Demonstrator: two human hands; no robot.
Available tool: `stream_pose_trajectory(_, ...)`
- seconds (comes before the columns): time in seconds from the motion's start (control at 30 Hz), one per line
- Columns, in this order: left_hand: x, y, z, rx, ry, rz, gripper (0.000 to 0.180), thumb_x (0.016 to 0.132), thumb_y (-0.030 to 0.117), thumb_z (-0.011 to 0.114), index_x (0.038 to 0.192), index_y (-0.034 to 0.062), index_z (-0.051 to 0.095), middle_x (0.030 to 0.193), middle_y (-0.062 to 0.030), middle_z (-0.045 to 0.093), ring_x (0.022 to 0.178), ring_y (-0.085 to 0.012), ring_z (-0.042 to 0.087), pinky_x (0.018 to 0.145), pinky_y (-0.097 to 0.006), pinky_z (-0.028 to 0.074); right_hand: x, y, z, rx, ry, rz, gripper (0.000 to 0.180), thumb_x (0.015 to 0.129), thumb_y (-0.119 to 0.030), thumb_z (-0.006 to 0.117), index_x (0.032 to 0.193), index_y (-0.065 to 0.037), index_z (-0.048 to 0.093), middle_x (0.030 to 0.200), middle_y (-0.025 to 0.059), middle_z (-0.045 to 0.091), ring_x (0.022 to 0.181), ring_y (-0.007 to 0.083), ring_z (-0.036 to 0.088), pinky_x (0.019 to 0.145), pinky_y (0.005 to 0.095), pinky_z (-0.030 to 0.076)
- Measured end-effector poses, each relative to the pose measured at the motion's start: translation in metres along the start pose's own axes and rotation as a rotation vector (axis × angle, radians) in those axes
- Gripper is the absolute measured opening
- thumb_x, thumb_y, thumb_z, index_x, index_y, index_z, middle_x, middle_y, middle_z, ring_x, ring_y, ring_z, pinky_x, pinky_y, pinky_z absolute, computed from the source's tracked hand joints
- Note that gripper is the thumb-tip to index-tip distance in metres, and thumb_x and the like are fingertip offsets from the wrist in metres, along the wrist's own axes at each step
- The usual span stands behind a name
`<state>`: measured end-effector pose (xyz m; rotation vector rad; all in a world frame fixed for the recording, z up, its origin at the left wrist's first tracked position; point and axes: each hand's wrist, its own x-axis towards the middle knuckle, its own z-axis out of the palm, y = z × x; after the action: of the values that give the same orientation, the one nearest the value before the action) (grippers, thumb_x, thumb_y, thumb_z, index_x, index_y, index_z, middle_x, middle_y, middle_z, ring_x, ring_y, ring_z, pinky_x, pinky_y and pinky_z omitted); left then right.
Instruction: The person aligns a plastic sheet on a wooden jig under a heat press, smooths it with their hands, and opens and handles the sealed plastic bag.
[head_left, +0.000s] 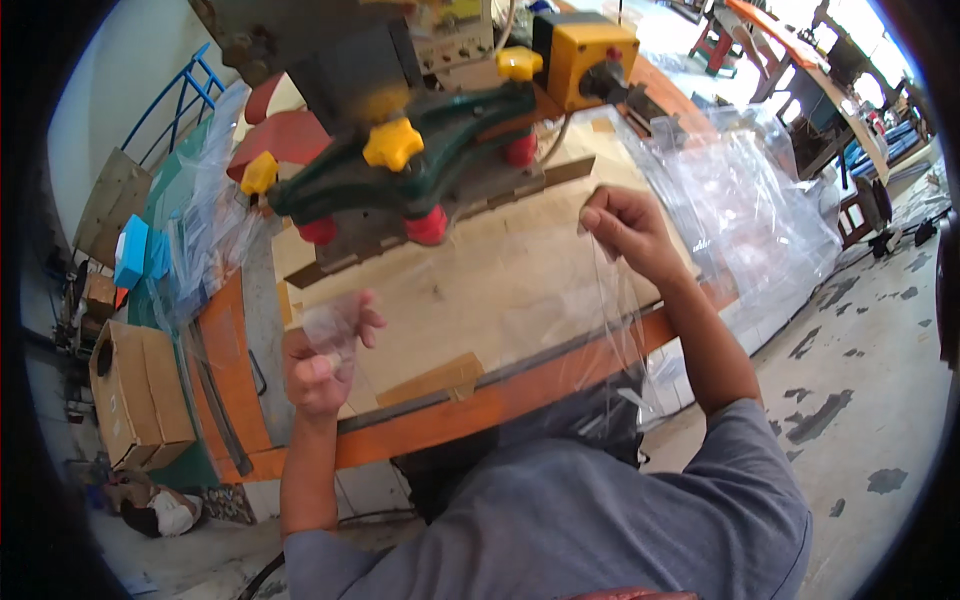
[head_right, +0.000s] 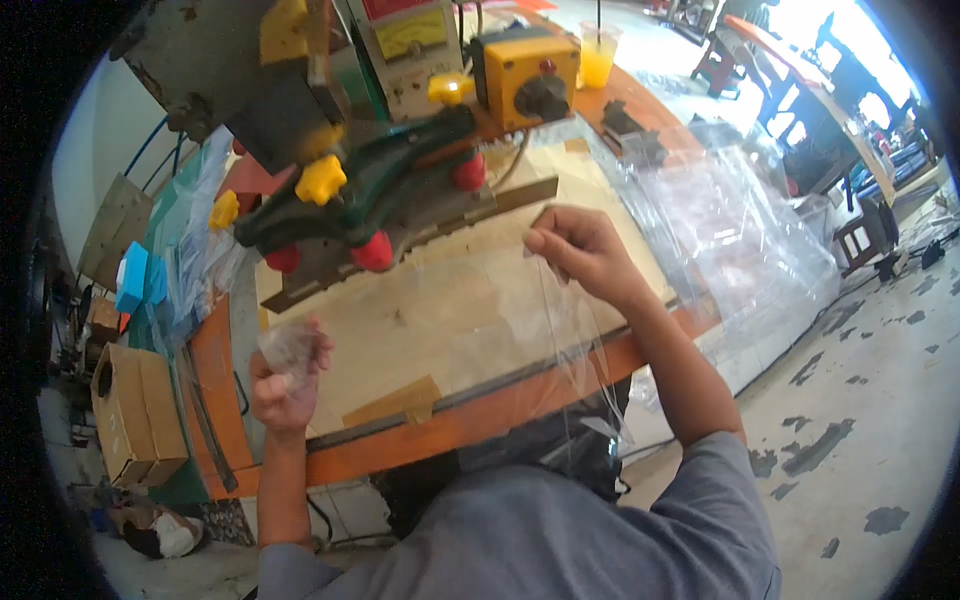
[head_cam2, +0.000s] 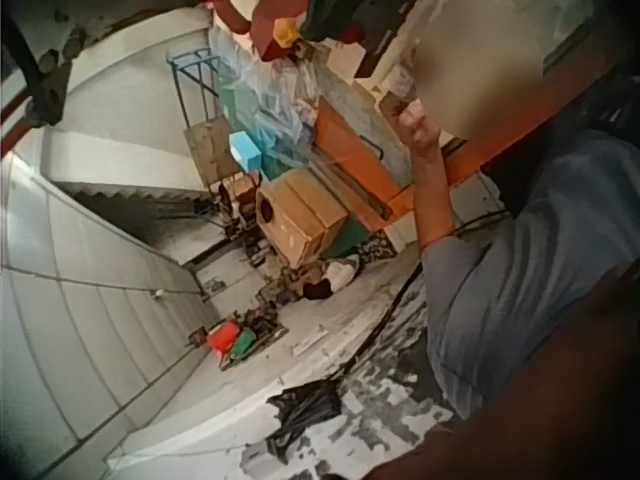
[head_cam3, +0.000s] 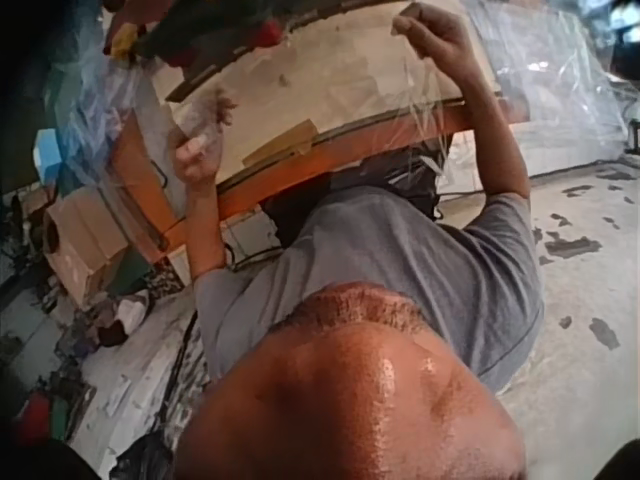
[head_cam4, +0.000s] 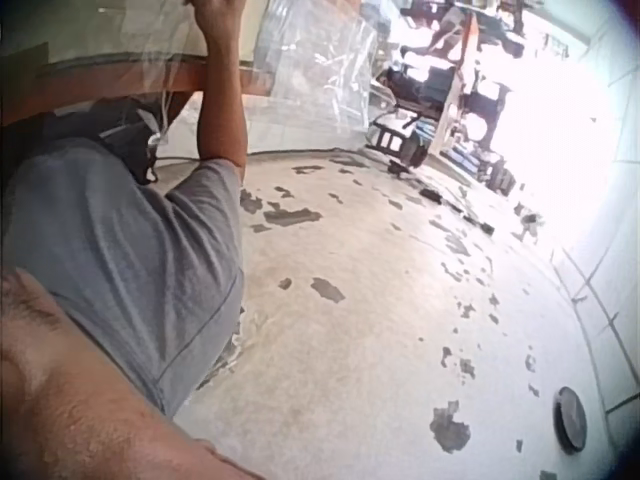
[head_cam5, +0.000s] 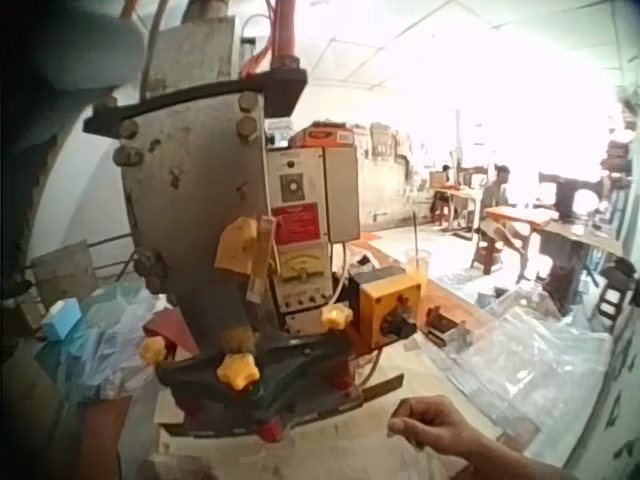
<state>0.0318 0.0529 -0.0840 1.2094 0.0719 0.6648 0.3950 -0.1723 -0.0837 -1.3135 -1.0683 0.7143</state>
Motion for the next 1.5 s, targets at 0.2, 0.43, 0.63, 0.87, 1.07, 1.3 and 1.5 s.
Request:
stream_pose_trajectory(0.2, -0.015, 0.010, 0.006, -0.397, 0.006, 0.104, 0.032, 0.088, 0.019, 0.059, 0.107, -0.0023, 0.073, 0.139, -0.0298, 0.064, 0.108, -0.0460, 0.070, 0.087, -0.048, 0.059, -0.001, -0.034, 0.008, -0.017, -0.004, -0.088, 0.029, 0.105, -0.030, 0.070, 0.092, -0.004, 0.068, 0.069, -0.0056, 0.056, 0.056, 0.0015, 0.051, 0.050, 0.0204, 0.037)
stream_pose_trajectory(0.43, -0.035, -0.002, 0.045, -0.712, -0.371, 0.156, 0.028, 0.101, 0.034, 0.062, 0.117, 0.0145, 0.075, 0.132, -0.0117, 0.073, 0.119, -0.0295, 0.067, 0.104, -0.040, 0.050, -0.016, -0.077, 0.036, 0.034, -0.075, -0.201, 0.029, 0.105, -0.030, 0.070, 0.094, -0.003, 0.070, 0.071, -0.0053, 0.059, 0.057, 0.0014, 0.051, 0.050, 0.0202, 0.037)
stream_pose_trajectory(0.63, -0.056, -0.047, 0.097, -0.972, -0.024, 0.131, 0.023, 0.107, 0.030, 0.059, 0.117, 0.0130, 0.071, 0.142, -0.0082, 0.068, 0.149, -0.0302, 0.047, 0.117, -0.043, 0.038, -0.008, -0.092, 0.055, -0.002, -0.102, -0.285, 0.028, 0.105, -0.027, 0.069, 0.093, -0.002, 0.069, 0.070, -0.0054, 0.057, 0.057, 0.0004, 0.047, 0.051, 0.0216, 0.034)
stream_pose_trajectory(0.87, -0.081, -0.077, 0.103, -0.661, 0.053, -0.071, 0.032, 0.110, 0.033, 0.052, 0.125, 0.0059, 0.062, 0.126, -0.0149, 0.064, 0.119, -0.0298, 0.058, 0.103, -0.040, 0.049, 0.016, -0.100, 0.058, -0.129, -0.069, -0.316, 0.035, 0.103, -0.032, 0.072, 0.085, -0.002, 0.068, 0.064, -0.0048, 0.050, 0.060, 0.0029, 0.042, 0.053, 0.0263, 0.033)
stream_pose_trajectory(1.07, -0.086, -0.083, 0.105, -0.655, -0.259, -0.084, 0.051, 0.109, 0.043, 0.051, 0.139, 0.0037, 0.062, 0.157, -0.0236, 0.047, 0.143, -0.0412, 0.046, 0.110, -0.053, 0.048, 0.025, -0.116, 0.068, -0.111, -0.143, -0.265, 0.036, 0.103, -0.033, 0.071, 0.084, -0.003, 0.068, 0.064, -0.0059, 0.047, 0.060, 0.0033, 0.041, 0.053, 0.0264, 0.031)
stream_pose_trajectory(1.3, -0.050, -0.068, 0.154, -0.558, -0.162, -0.166, 0.078, 0.102, 0.066, 0.051, 0.157, 0.0112, 0.048, 0.172, -0.0271, 0.017, 0.157, -0.0520, 0.015, 0.128, -0.064, 0.017, 0.033, -0.127, 0.080, -0.087, -0.249, -0.221, 0.033, 0.102, -0.032, 0.072, 0.089, -0.002, 0.071, 0.068, -0.0041, 0.059, 0.061, 0.0027, 0.044, 0.055, 0.0262, 0.033)
stream_pose_trajectory(1.5, -0.021, -0.068, 0.162, -0.930, -0.198, -0.332, 0.100, 0.097, 0.084, 0.032, 0.165, 0.0093, 0.028, 0.169, -0.0357, 0.015, 0.156, -0.0517, 0.020, 0.126, -0.066, 0.018, 0.025, -0.138, 0.089, -0.250, -0.256, -0.389, 0.033, 0.101, -0.031, 0.074, 0.089, 0.000, 0.071, 0.063, -0.0016, 0.057, 0.058, 0.0077, 0.046, 0.053, 0.0307, 0.036)
